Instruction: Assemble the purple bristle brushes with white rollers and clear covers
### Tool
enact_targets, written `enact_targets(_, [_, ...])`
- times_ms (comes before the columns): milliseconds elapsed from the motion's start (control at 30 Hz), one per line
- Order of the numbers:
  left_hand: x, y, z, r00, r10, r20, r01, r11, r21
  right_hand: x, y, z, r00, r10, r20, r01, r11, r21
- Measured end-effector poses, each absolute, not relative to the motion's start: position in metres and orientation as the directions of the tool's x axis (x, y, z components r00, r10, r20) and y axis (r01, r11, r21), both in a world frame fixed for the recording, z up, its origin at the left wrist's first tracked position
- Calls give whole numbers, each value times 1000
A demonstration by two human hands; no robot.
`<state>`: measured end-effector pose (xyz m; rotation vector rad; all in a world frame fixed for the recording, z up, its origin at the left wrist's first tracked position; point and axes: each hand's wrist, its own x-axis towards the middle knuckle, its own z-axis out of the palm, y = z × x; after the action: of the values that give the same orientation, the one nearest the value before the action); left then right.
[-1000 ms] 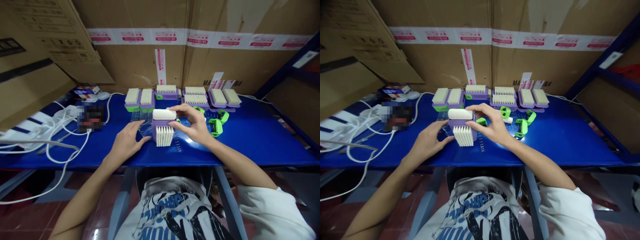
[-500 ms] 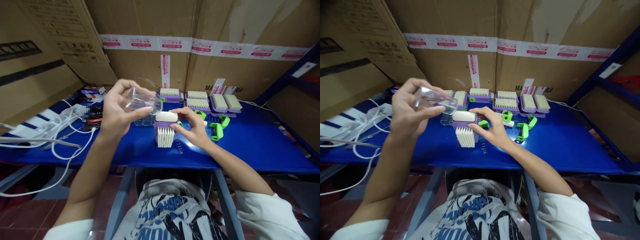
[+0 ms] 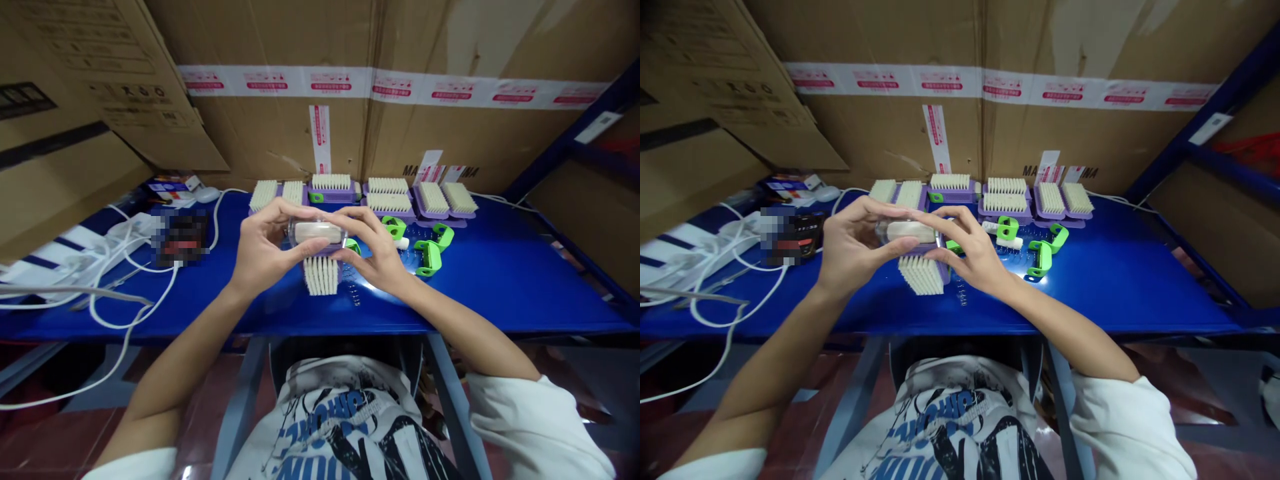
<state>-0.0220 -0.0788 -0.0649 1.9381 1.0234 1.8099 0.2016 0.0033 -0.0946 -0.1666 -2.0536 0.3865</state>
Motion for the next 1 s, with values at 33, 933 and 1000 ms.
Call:
enact_targets(33, [-24, -80, -66, -30, 657, 753, 302, -712, 634, 202, 5, -94, -498, 265, 826, -51, 942, -333])
enact_targets(933, [-74, -93, -88, 233, 658, 716, 335, -746, 576, 204, 12, -63, -680, 112, 725, -231, 906, -356])
enact_targets(1000, [-71, -96, -85, 220, 660, 718, 360, -739, 569, 206, 12, -56, -695, 100, 712, -210, 918, -335])
